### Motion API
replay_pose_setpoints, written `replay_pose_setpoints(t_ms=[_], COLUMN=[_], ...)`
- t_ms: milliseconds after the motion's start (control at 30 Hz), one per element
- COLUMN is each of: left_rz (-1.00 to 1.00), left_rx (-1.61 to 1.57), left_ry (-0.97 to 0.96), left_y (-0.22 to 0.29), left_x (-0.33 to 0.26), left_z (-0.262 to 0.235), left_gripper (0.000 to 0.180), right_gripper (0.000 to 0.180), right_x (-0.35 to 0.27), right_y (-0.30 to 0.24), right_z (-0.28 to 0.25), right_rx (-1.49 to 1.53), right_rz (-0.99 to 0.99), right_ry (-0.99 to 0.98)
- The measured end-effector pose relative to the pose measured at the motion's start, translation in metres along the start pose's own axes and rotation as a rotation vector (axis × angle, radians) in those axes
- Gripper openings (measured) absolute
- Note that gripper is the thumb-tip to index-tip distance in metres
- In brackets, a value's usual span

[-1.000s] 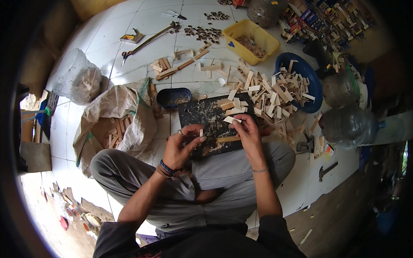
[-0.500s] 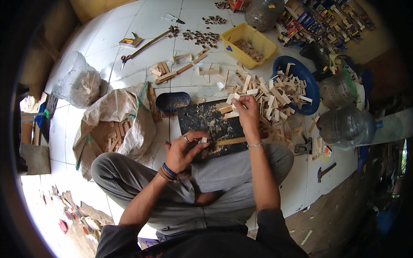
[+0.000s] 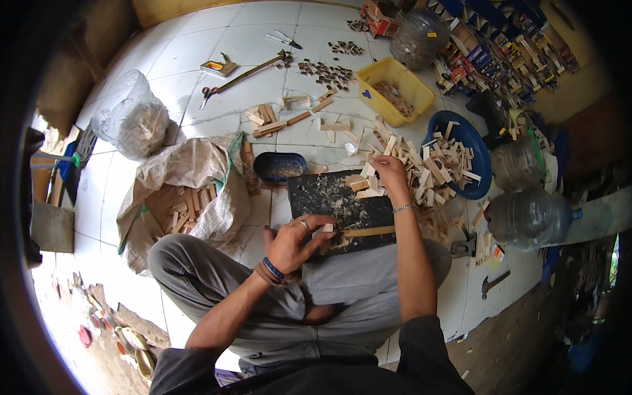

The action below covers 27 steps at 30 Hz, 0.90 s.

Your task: The person sits on the floor and uses a hammer to split small wooden pieces on a black cutting board. They repeatedly pick up wood from a sack, split it into smaller pieces, and place the finished pieces into a blue bowl.

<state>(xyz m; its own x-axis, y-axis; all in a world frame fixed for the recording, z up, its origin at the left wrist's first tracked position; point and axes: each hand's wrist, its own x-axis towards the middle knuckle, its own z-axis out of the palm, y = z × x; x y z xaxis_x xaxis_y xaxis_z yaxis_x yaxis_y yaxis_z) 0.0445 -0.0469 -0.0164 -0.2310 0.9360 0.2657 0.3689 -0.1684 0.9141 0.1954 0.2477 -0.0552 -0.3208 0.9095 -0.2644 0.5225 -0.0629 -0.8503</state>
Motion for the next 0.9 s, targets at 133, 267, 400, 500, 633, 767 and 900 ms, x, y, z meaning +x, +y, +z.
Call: replay_pose_setpoints(t_ms=[133, 267, 400, 500, 633, 767, 900], left_rz=[-0.068, -0.074, -0.299, -0.366, -0.638, -0.694, -0.634], left_rx=[-0.032, -0.186, -0.427, -0.566, -0.945, -1.000, -0.862], left_ry=[0.014, 0.151, 0.213, 0.280, 0.012, -0.032, 0.020], left_y=[0.001, -0.004, -0.007, -0.007, -0.008, -0.002, -0.005], left_x=[-0.001, 0.001, -0.001, 0.004, 0.004, -0.002, -0.002], left_z=[0.001, 0.008, 0.010, 0.006, -0.016, -0.012, -0.011], left_gripper=[0.030, 0.028, 0.026, 0.025, 0.025, 0.025, 0.029], right_gripper=[0.043, 0.043, 0.036, 0.028, 0.022, 0.023, 0.021], right_x=[0.011, 0.007, -0.027, -0.070, -0.123, -0.150, -0.166], right_y=[0.005, -0.006, -0.037, -0.057, -0.068, -0.071, -0.065], right_z=[0.005, 0.007, 0.006, 0.012, 0.024, 0.029, 0.043], right_rx=[-0.202, -0.189, -0.014, 0.105, 0.308, 0.338, 0.302], right_rz=[0.063, -0.028, 0.086, 0.123, 0.100, 0.050, -0.185], right_ry=[-0.076, -0.081, -0.207, -0.402, -0.647, -0.677, -0.409])
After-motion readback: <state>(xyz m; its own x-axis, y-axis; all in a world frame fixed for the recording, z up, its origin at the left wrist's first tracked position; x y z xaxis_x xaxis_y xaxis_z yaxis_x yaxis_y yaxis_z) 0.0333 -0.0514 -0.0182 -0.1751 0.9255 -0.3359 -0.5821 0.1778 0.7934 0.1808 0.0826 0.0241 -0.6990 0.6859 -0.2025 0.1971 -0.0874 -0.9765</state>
